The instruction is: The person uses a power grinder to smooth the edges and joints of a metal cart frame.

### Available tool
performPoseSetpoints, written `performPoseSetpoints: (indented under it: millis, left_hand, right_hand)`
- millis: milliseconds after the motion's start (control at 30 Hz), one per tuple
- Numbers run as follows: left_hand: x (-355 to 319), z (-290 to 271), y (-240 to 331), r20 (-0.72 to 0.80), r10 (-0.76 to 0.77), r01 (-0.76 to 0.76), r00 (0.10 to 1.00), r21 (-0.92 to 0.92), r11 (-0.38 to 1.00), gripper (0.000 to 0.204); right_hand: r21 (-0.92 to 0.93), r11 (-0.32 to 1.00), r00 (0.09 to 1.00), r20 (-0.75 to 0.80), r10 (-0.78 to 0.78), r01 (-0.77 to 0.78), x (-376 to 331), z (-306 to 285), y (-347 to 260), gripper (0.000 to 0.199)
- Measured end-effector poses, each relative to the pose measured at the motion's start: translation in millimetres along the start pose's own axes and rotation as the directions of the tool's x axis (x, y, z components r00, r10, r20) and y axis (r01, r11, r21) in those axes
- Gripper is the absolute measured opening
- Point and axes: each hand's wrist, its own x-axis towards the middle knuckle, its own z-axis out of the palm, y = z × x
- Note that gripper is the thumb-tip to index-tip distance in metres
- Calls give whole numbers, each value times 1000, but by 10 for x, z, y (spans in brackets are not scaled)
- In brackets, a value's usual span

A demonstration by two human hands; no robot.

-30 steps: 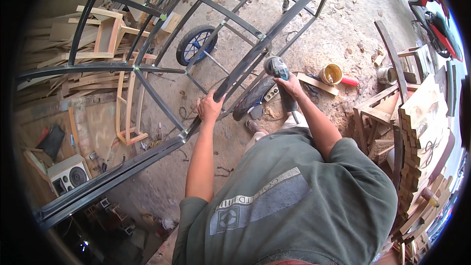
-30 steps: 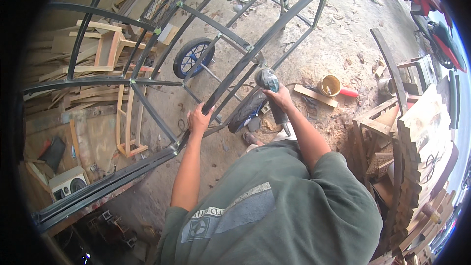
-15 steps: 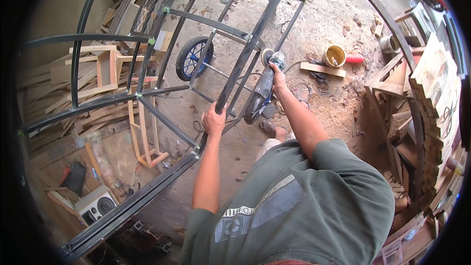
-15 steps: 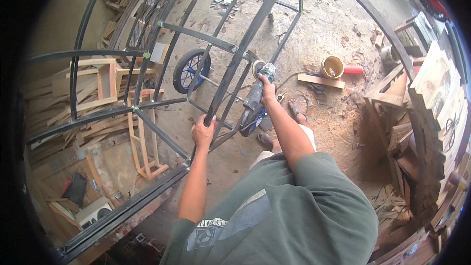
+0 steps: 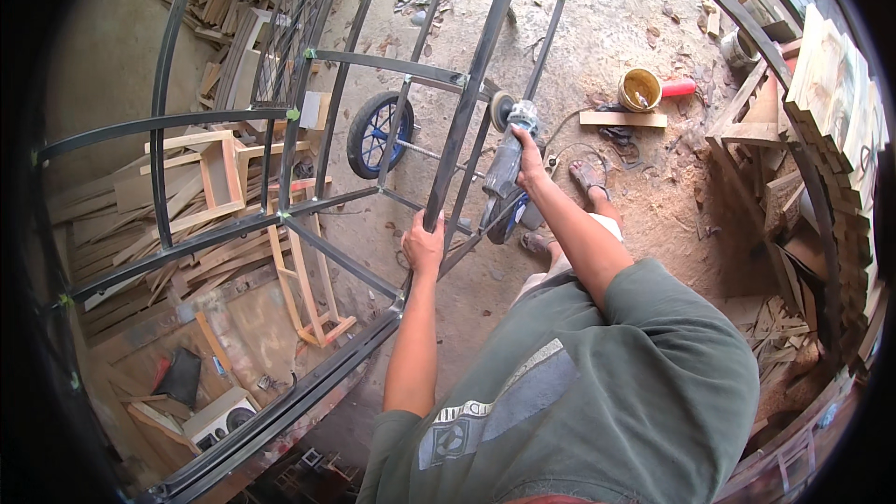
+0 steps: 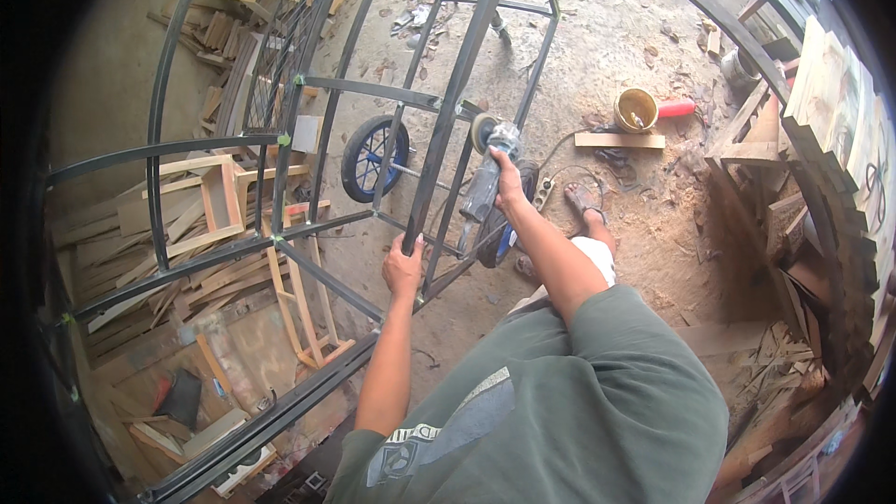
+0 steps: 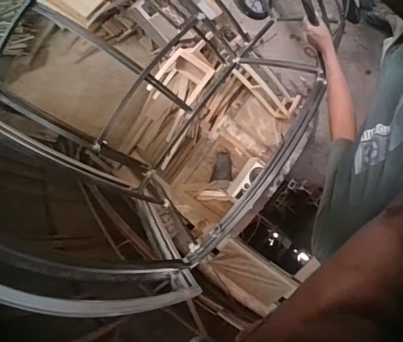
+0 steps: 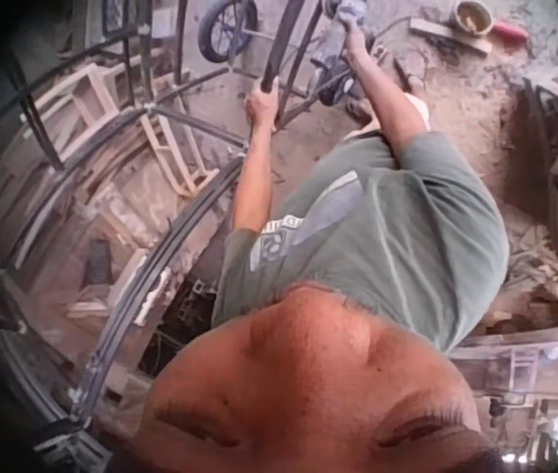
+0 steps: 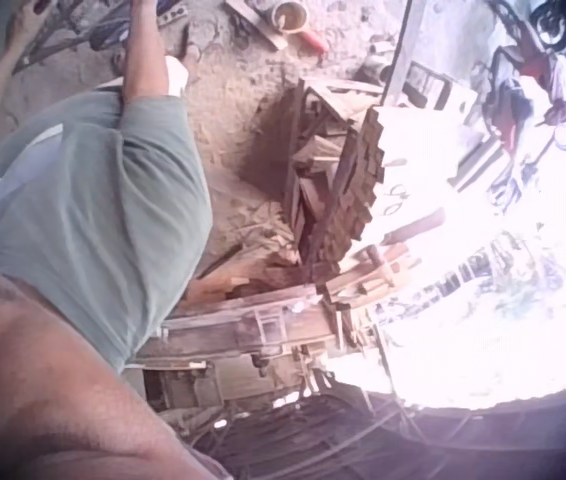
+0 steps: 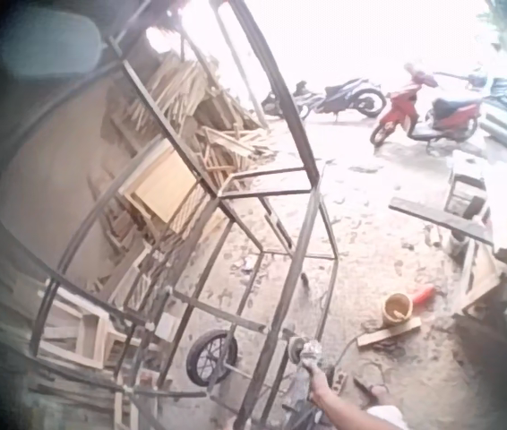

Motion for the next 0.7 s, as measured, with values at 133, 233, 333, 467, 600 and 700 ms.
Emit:
performPoseSetpoints:
  millis: [133,233,333,467,600,700]
  left_hand:
    - [1,-33,47,45,-27,29,999,-26,999,53]
    - [15,-13,31,34,-20,21,999,-16,1000,53]
    - [-1,-17,35,37,-21,23,999,-51,998,53]
    - [11,-42,44,38,-33,33,999,-12,999,55]
    - [8,-27,57,42,-53,54,998,-24,998,55]
    - [-11,-23,111,5,-30,30,1000,-43,999,49]
  right_hand:
    - [-11,990,983,116,-140,142,-229,247,43,34]
    - [18,995,990,98,-99,98,-217,259,-25,35]
    - [35,997,992,103,-67,64,-284,274,-67,36]
    - [-67,982,976,137,-167,178,-323,319,-59,35]
    - [15,1000,996,92,-22,21,-318,256,-126,34]
    - [-93,985,986,98,-134,143,-376,318,-121,32]
